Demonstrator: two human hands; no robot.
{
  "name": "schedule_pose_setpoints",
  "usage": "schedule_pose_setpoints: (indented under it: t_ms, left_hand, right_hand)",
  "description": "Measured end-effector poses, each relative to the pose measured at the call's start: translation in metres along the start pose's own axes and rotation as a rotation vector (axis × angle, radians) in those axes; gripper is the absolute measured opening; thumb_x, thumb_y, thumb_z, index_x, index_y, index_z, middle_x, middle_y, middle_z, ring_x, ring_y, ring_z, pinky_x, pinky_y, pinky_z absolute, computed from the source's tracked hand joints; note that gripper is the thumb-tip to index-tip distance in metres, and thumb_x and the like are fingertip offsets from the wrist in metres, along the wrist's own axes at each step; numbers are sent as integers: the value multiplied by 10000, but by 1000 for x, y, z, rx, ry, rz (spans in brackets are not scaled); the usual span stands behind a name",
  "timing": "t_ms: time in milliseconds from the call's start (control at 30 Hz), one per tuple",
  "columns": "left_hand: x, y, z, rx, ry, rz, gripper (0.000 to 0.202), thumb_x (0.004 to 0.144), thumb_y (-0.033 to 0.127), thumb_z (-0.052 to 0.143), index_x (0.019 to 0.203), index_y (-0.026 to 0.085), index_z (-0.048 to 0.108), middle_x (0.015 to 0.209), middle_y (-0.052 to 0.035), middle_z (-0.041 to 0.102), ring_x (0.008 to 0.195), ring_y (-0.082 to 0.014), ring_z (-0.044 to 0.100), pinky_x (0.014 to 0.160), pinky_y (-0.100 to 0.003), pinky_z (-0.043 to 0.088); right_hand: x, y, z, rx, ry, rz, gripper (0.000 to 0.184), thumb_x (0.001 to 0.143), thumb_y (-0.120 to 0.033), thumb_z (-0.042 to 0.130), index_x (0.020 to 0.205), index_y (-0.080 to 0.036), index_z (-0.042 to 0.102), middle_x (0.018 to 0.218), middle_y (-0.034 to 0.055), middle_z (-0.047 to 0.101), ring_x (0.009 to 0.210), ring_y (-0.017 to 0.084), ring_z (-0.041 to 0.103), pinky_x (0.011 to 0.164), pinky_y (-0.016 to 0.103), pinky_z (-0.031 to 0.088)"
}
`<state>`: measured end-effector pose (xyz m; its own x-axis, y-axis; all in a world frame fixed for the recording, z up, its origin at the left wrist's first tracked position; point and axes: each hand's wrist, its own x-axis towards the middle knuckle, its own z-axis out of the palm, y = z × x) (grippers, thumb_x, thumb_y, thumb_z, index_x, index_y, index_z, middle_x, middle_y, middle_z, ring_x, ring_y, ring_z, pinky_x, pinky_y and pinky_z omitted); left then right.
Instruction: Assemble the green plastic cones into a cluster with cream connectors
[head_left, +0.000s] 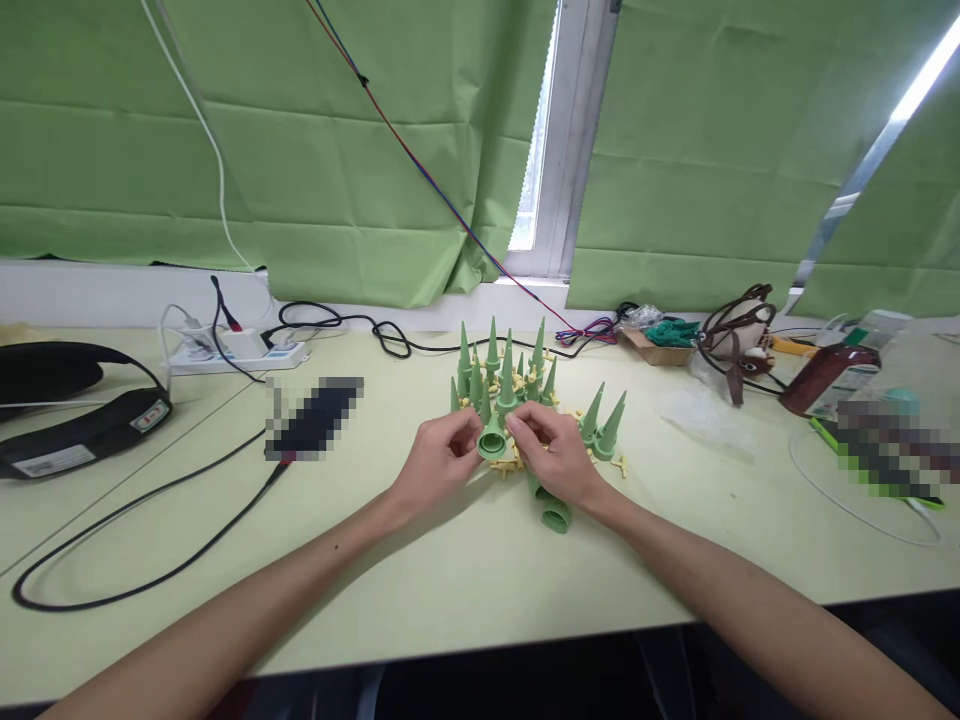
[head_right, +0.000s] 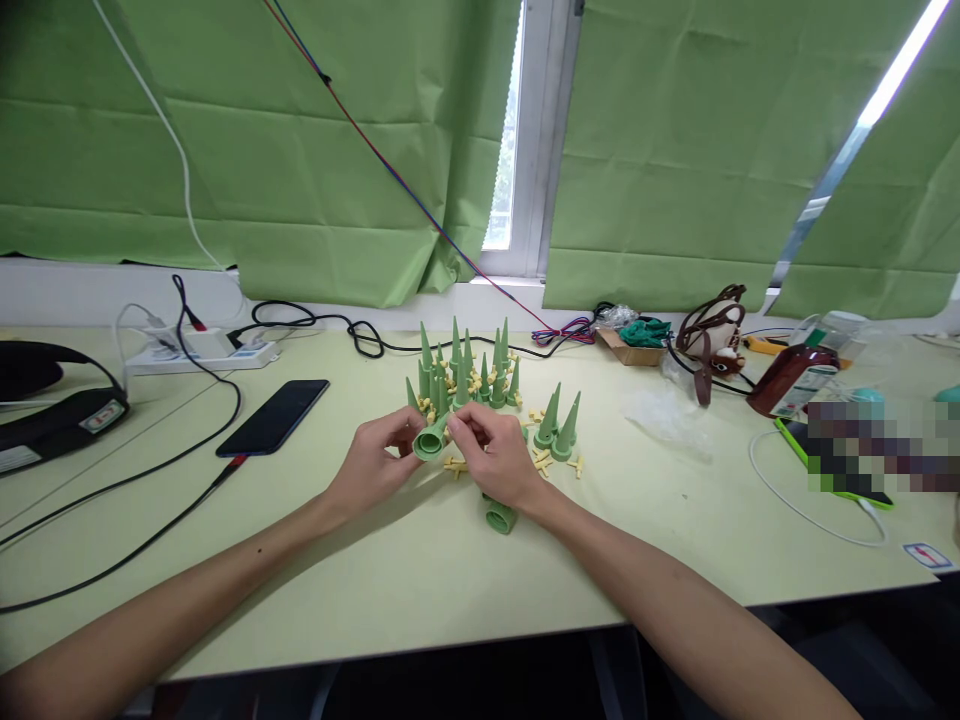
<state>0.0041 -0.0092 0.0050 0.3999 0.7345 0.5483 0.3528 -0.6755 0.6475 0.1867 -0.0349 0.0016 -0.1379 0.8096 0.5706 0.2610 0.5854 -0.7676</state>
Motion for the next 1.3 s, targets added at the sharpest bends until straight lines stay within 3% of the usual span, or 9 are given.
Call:
schedule_pose_setpoints:
  t_ms: [200,467,633,867,1100,1167,1300]
  left_hand:
    - [3,2,0,-237,-179,-281,198,839,331,602,764,151,569,564,34,512,484,-83,446,456,-204,336]
    - [5,1,1,-578,-250,-382,525,961,602,360,761,154,545,500,-15,536,432,-134,512,418,-254,374]
    - [5,5,-3,-548,-243,-335,465,930,584,479,759,156,547,557,7,516,463,-113,509,458,-252,397]
    - [3,9,-4,-518,-219,-306,389,895,519,580,755,167,491,624,47,381,480,-75,438,493,-246,433]
    - [1,0,-5,-212,-176,-82,273,920,422,573,912,150,550,853,-25,539,623,-92,493,532,-224,423]
    - [0,-1,-5,-152,-149,2,236,914,381,590,991,158,579,974,-52,539,690,-101,513,566,-224,453]
    - [0,-3,-3,-92,-97,104,189,899,308,619,1030,173,612,1026,-56,516,648,-75,496,512,-204,431]
  right_hand:
    - [0,1,0,3,6,-21,262,969,-397,492,818,-201,577,607,-27,493,515,108,412,490,249,342]
    - [0,2,2,-13,10,-56,217,972,-336,498,831,-197,588,653,-20,523,540,105,422,521,249,348]
    - [0,3,1,-42,-11,-63,209,972,-334,494,843,-201,590,649,-26,504,539,106,414,519,252,334]
    - [0,2,1,-72,-23,-94,204,972,-315,497,832,-197,586,645,-30,488,545,101,392,531,250,320]
    - [1,4,1,-81,-20,-80,233,967,-329,500,788,-189,555,631,-31,473,534,97,381,510,244,302]
    - [1,5,1,-74,-11,-68,238,964,-332,503,778,-189,546,613,-36,454,526,97,368,497,244,289]
    - [1,7,1,-63,-7,-52,244,965,-339,500,776,-189,539,599,-41,431,516,95,351,486,243,273]
